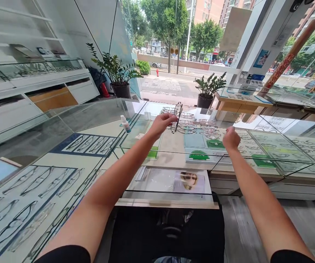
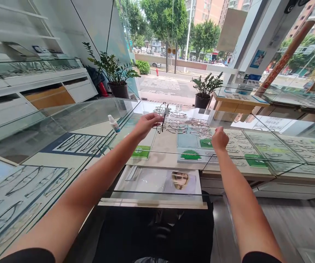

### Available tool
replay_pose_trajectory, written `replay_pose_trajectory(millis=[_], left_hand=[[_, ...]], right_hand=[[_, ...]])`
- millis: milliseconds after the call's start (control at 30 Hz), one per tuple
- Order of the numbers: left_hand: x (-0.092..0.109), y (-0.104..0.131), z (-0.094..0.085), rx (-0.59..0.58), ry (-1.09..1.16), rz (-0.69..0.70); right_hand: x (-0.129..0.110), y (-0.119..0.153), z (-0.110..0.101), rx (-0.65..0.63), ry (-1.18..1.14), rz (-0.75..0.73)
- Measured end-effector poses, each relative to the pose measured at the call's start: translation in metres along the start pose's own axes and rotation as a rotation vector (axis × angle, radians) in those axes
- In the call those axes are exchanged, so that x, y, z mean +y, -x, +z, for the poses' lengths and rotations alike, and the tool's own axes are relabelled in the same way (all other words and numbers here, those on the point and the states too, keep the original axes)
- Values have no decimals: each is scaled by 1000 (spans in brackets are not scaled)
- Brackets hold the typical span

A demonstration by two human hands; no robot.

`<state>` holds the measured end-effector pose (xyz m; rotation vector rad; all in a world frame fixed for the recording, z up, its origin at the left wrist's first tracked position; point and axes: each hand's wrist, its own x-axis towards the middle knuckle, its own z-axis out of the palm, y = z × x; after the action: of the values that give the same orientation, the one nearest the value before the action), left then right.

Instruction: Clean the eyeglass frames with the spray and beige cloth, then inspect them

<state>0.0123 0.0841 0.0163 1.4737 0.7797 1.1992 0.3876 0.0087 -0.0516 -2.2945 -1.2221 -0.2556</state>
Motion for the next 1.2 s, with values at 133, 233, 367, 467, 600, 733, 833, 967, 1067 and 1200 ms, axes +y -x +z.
replay_pose_trajectory(millis=[133, 233, 367, 467, 600, 733, 833, 967, 1067, 1200], left_hand=[[-15, 22, 3, 37, 72, 29], [-23, 32, 6, 46, 86, 44], [-32, 41, 8, 57, 116, 5], [-37, 45, 12, 61, 158, -16], [-42, 48, 19, 61, 158, 4], [-45, 50, 22, 85, 128, 22], [-47, 49, 22, 78, 126, 29], [-51, 47, 23, 7, 148, 19], [-53, 47, 24, -33, 181, 1], [-54, 46, 23, -9, 153, -2]], right_hand=[[-87, 41, -1, 15, -191, -229], [-140, 75, 5, -58, -488, -418], [-169, 108, 13, -231, -941, -474], [-165, 119, 15, -367, -1109, -423], [-155, 122, 11, -432, -1171, -392], [-156, 123, 8, -442, -1166, -398], [-159, 124, 8, -447, -1169, -391], [-159, 122, 10, -449, -1170, -369], [-159, 121, 11, -440, -1167, -361], [-158, 120, 11, -401, -1140, -355]])
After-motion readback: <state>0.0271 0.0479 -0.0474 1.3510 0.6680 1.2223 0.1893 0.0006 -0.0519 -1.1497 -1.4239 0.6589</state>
